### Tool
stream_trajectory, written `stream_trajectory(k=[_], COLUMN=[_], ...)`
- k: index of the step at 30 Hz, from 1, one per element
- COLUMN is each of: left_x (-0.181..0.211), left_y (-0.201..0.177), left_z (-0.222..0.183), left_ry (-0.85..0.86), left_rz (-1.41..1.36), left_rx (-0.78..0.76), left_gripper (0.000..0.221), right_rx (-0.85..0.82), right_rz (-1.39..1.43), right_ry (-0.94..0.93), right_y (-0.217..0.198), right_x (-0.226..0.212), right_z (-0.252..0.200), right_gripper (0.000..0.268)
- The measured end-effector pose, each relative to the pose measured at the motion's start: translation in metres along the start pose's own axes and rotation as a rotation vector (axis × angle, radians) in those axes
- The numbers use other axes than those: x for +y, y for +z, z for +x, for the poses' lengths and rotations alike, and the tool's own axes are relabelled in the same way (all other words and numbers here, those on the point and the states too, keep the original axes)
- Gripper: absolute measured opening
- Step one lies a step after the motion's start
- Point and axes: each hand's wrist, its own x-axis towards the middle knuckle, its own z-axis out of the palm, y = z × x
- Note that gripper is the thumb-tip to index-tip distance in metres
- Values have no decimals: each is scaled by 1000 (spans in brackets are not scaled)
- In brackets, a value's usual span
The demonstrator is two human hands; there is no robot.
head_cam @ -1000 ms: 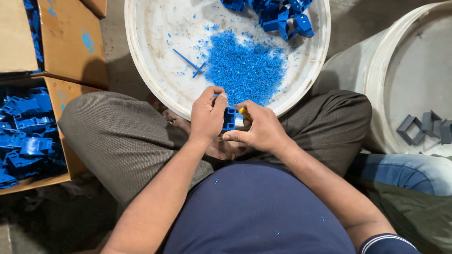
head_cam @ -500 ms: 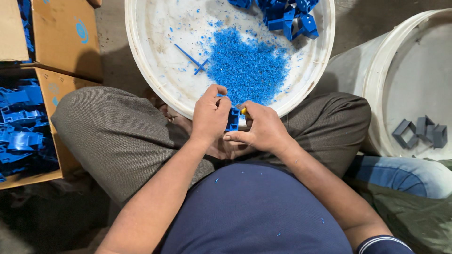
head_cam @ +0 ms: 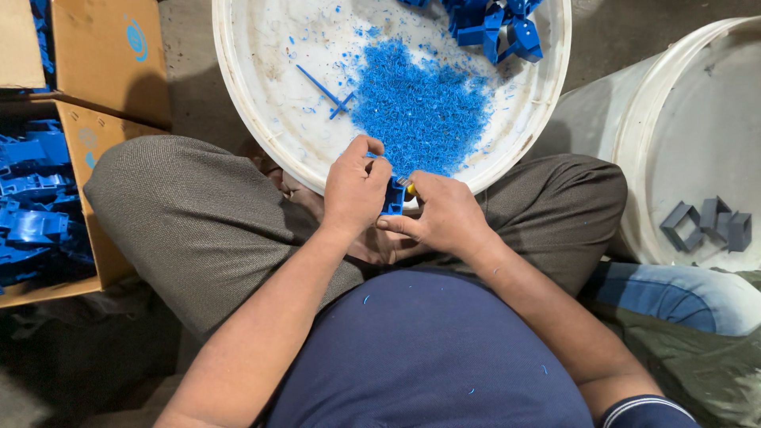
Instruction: The person uses a small yellow blade to scrape and clean excess material from blue plastic components over a white bucket.
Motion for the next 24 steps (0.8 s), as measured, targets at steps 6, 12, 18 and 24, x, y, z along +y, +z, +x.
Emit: stream_trajectory(k=[6,12,18,24], left_x=[-2,-5,-11,-14], left_y=[0,1,1,4], left_z=[1,1,3,5], left_ry=[13,-2,3,-5], left_rz=[-12,-87,-113,-206], left_rx=[8,0,2,35], left_gripper=[15,11,10,9], right_rx=[22,75,123,173], right_rz=[-46,-79,-64,-46], right_ry=[-39,-90,-127,-134], right_y=[6,11,13,17], right_x=[0,1,-3,-2], right_z=[-4,-7,-8,-8], right_gripper=[59,57,50,48])
